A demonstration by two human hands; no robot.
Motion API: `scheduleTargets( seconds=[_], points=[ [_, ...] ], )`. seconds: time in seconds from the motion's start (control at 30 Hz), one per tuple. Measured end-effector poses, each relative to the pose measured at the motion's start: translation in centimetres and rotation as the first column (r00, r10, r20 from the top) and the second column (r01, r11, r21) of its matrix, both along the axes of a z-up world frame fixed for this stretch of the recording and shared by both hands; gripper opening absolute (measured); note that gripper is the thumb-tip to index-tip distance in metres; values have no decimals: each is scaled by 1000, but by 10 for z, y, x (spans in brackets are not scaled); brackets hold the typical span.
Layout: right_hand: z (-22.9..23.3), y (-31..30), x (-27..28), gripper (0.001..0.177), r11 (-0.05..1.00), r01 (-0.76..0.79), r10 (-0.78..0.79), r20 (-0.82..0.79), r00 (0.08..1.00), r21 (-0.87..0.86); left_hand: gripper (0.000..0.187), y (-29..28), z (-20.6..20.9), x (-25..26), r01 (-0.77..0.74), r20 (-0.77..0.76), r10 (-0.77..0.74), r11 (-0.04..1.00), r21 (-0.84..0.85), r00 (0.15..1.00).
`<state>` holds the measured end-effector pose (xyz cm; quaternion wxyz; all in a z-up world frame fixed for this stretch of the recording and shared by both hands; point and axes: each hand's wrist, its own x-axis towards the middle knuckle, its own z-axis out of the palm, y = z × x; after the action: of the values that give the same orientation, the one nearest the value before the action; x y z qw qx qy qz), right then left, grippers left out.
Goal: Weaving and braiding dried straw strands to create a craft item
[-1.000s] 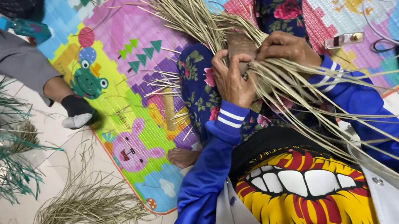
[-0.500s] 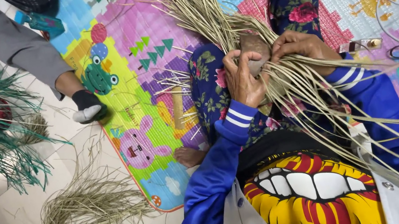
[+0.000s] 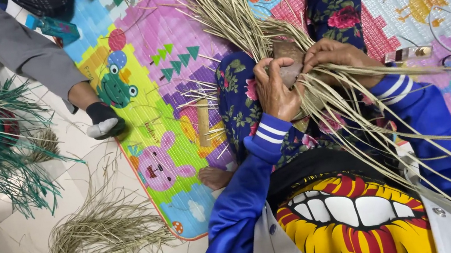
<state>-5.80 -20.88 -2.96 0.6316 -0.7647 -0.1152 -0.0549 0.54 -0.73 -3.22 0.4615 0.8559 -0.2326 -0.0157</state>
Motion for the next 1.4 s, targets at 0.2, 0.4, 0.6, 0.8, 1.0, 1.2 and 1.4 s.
scheduleTargets(
  seconds=[0.2, 0.4, 0.6, 0.8, 1.0, 1.2, 1.4],
  points=[
    [-28, 7, -2, 19, 983, 147, -148, -4, 989, 107, 44, 1, 4, -1, 9, -38, -8, 1000, 12, 999],
    [-5, 23, 1, 16, 958, 276, -276, 1, 961, 74, 45, 1, -5, -1, 3, -60, 0, 999, 49, 998],
    [-9, 17, 10, 17, 946, 312, -314, 15, 949, 85, 52, -6, 32, -16, -10, 168, -21, 984, 178, 985],
    [-11, -1, -2, 14, 975, 224, -223, -8, 975, 18, 35, -13, 48, -21, -65, 464, -117, 932, 357, 878],
    [28, 14, -13, 21, 943, 294, -265, -187, 946, 153, 27, -7, 15, -13, 50, 304, -118, 973, 224, 945],
    [1, 13, -18, 19, 955, 286, -285, 25, 958, -82, 28, -4, -4, -10, 76, 130, -78, 997, 17, 988],
    [-19, 11, -21, 18, 931, 258, -220, 167, 961, -259, 17, -11, -9, -10, 7, 171, -3, 1000, -24, 985]
  ],
)
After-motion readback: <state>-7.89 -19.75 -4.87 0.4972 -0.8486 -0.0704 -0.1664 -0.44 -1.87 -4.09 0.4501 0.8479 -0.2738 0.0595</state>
